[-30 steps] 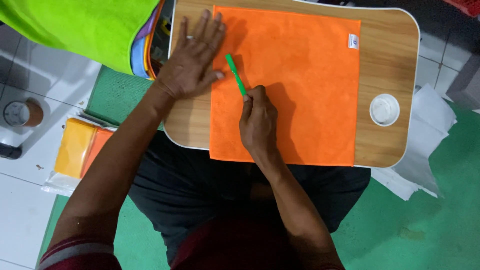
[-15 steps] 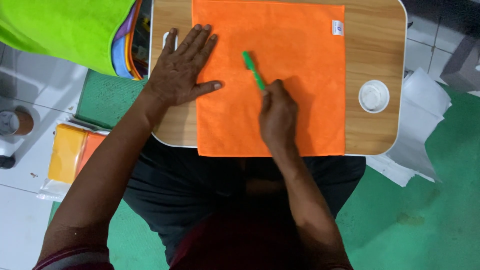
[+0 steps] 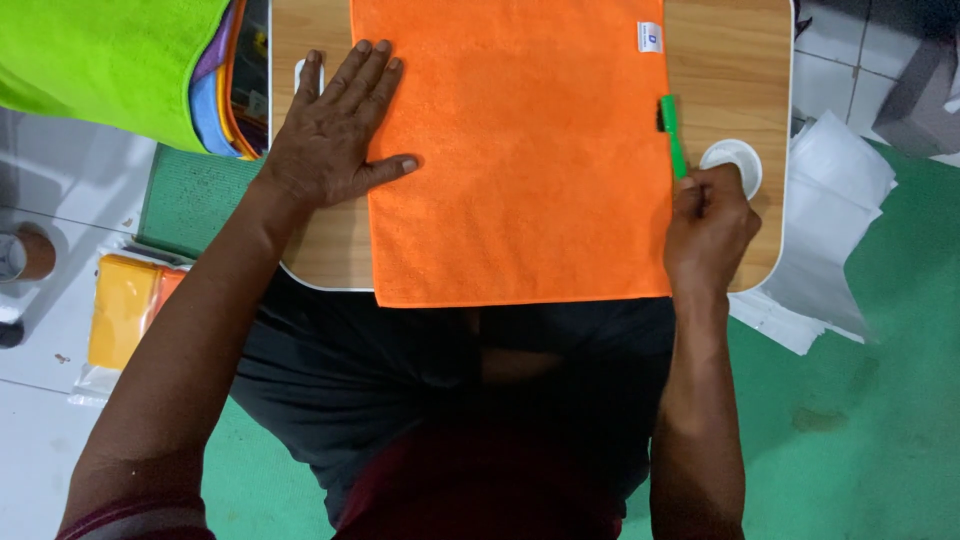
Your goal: The person places folded orange and yellow cloths into a clear plastic bag and seals it. They then take an orange cloth, place it on a wooden board, and brush it thoroughly with a green toothbrush.
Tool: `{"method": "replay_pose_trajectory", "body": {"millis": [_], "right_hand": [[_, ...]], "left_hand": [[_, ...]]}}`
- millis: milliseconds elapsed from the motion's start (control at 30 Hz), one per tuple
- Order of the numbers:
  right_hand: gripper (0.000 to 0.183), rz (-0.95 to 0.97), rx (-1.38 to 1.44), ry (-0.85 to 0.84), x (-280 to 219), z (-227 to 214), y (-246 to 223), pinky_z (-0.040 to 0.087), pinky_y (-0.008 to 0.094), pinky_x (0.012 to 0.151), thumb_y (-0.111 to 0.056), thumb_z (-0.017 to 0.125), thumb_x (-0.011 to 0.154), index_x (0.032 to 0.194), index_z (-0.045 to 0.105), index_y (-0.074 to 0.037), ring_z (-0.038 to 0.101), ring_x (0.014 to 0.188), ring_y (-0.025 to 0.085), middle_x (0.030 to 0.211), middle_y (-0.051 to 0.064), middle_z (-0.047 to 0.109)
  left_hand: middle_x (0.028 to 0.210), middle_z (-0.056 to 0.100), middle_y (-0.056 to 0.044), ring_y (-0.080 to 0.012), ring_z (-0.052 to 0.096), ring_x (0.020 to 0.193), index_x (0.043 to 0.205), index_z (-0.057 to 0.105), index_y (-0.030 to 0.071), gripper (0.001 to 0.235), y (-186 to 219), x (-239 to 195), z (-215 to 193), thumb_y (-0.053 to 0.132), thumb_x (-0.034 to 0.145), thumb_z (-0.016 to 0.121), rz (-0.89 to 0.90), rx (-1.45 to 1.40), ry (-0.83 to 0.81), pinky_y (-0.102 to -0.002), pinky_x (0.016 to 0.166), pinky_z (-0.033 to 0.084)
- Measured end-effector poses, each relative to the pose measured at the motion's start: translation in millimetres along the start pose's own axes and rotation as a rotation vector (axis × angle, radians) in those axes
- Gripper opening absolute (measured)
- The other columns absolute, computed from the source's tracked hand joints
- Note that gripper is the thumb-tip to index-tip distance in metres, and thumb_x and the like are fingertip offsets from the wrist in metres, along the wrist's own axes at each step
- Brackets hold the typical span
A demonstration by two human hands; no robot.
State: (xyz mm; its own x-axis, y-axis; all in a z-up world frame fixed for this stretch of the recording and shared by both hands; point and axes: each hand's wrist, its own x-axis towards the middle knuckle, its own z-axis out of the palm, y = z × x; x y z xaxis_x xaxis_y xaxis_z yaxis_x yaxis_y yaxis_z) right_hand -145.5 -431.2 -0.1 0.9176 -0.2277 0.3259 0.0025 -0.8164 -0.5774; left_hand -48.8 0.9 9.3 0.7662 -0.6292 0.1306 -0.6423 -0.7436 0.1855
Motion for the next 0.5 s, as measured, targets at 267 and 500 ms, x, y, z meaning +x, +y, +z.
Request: {"method": "replay_pose_trajectory", "body": {"millis": [267, 500], "right_hand": [[0.021, 0.042, 0.011, 0.126, -17, -7, -35, 0.046, 0.042, 0.067, 0.006, 0.049, 0.094, 0.106, 0.06, -0.007, 0.061, 0.075, 0.026, 0.09, 0.009, 0.064], [0.008, 0.038, 0.257, -0.234, -46, 58, -160, 0.031, 0.035, 0.049, -0.01, 0.051, 0.108, 0.102, 0.057, -0.008, 0.045, 0.059, 0.015, 0.077, 0.004, 0.054]], "left_hand": [[0.176, 0.008, -0.016, -0.0333, 0.007, 0.163, 0.169, 0.01, 0.004, 0.099, 5, 1, -7, 0.076, 0.103, 0.028, -0.044, -0.061, -0.077, -0.065, 0.127, 0.001], [0.177, 0.011, -0.02, -0.0419, 0.01, 0.166, 0.17, 0.012, 0.009, 0.101, 23, -8, -7, 0.082, 0.101, 0.025, -0.043, -0.157, -0.001, -0.078, 0.114, -0.015]]}}
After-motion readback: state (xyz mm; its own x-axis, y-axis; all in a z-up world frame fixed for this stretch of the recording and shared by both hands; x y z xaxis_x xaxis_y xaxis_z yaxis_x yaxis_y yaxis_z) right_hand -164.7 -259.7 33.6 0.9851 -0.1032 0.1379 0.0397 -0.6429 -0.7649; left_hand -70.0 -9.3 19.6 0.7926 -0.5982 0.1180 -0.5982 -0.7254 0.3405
